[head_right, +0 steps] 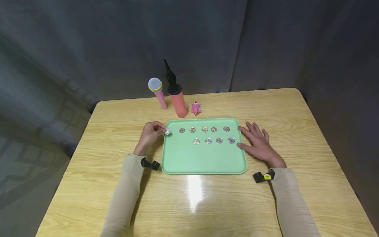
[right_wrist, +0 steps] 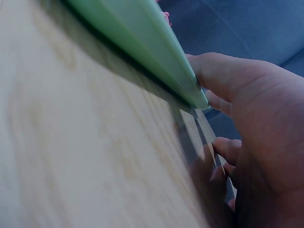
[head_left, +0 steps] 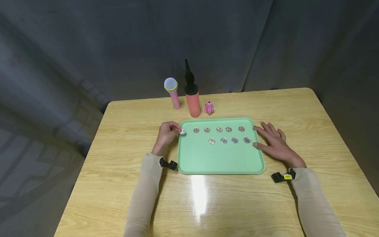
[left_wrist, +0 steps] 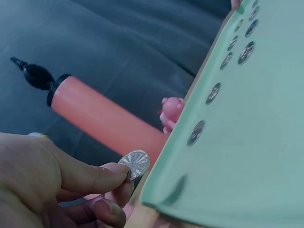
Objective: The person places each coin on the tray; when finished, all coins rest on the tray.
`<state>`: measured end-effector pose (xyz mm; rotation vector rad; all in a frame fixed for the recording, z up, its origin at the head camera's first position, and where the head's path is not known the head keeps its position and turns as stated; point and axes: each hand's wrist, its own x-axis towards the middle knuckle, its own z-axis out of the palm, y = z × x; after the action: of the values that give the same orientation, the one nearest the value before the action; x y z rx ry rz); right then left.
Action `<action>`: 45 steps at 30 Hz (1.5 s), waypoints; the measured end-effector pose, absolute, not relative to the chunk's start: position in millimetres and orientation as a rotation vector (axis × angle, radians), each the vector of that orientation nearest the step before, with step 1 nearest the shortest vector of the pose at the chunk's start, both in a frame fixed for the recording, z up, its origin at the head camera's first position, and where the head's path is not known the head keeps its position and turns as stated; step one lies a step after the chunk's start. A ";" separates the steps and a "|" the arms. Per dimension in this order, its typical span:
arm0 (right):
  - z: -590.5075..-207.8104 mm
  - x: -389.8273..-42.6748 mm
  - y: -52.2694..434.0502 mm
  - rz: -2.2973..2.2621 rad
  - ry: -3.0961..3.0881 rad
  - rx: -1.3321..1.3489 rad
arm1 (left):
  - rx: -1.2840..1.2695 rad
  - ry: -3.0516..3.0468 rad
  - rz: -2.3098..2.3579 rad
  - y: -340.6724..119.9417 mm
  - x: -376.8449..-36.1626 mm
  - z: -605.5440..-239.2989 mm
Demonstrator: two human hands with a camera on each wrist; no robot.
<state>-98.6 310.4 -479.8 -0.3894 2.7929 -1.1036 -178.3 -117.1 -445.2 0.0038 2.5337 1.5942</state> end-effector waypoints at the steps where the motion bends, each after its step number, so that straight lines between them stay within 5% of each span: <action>1: -479.6 -98.6 310.5 -1.103 2.796 -0.389 | 0.016 2.540 1.590 -115.1 -177.8 -445.3; 45: -482.8 -99.9 311.0 -1.100 2.788 -0.372 | 0.264 2.521 1.386 -71.5 -163.4 -457.4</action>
<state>-99.9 311.0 -482.8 -0.3722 2.7884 -1.0997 -163.4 -71.5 -457.4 0.2643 2.5208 1.3858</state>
